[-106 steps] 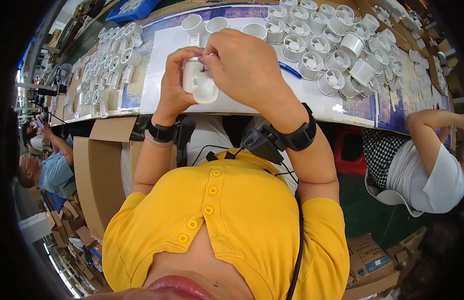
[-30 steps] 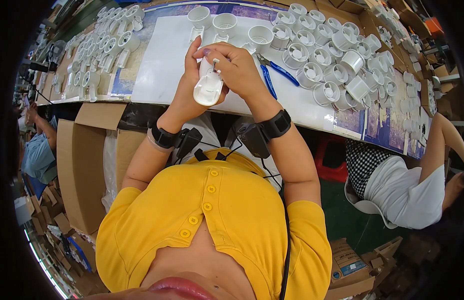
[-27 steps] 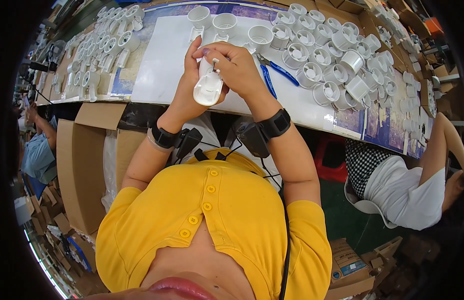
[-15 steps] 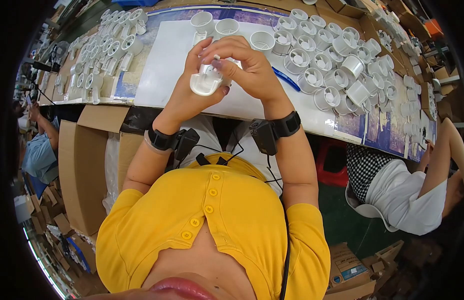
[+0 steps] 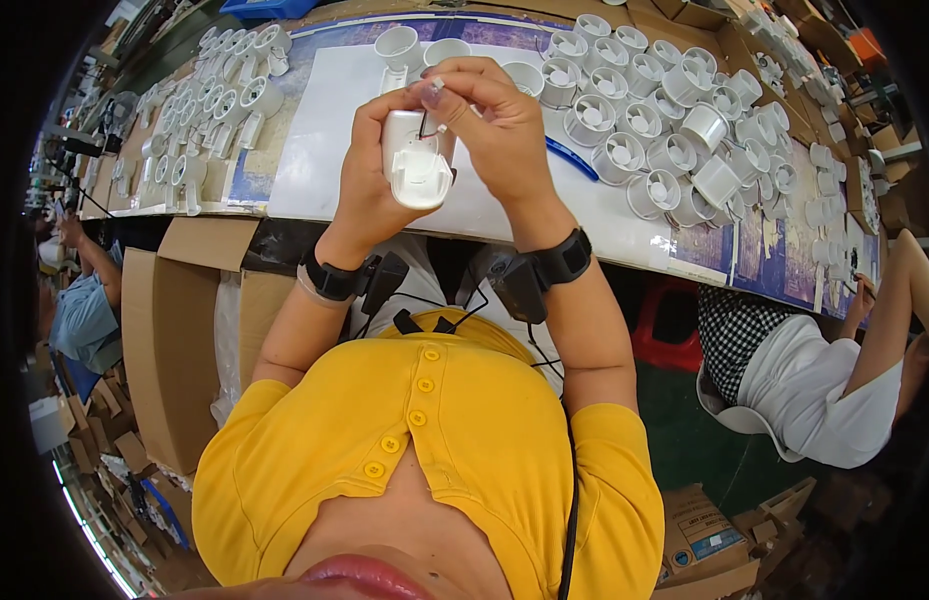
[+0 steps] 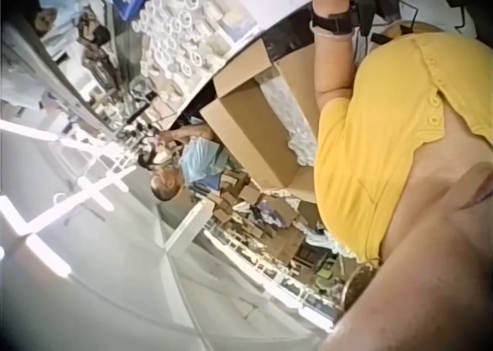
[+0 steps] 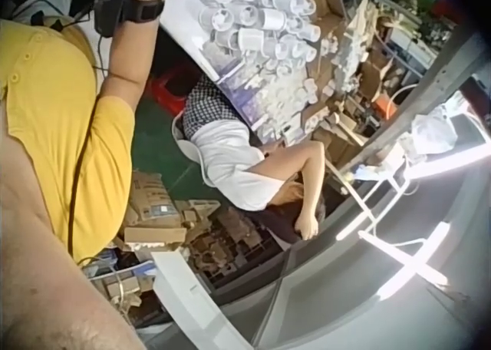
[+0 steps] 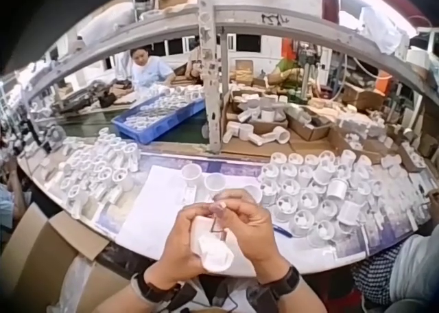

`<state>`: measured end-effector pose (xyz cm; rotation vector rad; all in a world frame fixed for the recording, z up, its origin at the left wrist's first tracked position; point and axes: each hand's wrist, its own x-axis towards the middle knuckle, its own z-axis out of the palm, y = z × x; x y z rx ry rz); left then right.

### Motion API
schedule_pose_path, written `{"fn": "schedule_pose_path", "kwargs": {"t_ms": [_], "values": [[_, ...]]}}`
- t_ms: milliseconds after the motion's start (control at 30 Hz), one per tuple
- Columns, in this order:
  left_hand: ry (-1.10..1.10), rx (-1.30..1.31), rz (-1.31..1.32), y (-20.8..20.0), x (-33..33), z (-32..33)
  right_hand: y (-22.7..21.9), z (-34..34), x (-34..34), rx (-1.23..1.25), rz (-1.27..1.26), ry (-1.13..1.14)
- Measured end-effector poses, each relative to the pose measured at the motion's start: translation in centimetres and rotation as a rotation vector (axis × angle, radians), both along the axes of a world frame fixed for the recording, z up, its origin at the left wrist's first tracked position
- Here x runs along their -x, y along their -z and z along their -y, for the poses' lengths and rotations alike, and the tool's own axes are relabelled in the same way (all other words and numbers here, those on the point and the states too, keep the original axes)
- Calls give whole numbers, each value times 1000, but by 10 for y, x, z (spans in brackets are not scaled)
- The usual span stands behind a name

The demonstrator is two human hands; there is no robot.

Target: The person assembles a device by inserting a small fan into a white plastic housing, tucking the wires inside, and snapping a white cap onto the end. They then place the completed unit on the table and pick up new components to repeat the process.

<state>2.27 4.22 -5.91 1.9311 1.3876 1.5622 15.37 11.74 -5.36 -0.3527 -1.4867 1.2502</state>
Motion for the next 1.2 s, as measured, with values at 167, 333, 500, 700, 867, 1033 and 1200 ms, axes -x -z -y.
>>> {"fn": "schedule_pose_path", "kwargs": {"t_ms": [167,333,500,700,867,1033,1200], "values": [[187,140,323,5,2,2,-12,-5,-18,93,93,-144],[190,127,334,10,9,-3,-19,-14,-20,-396,245,-41],[145,211,188,7,8,1,-18,-14,-15,-702,327,253],[62,126,87,6,3,4,-12,-11,-6,-497,348,222],[172,137,321,17,5,-1,-9,-8,-10,-133,225,-101],[152,200,329,12,4,1,-7,-6,-9,-261,285,-135],[150,282,325,7,6,4,-5,-6,-8,-319,321,-82]]}}
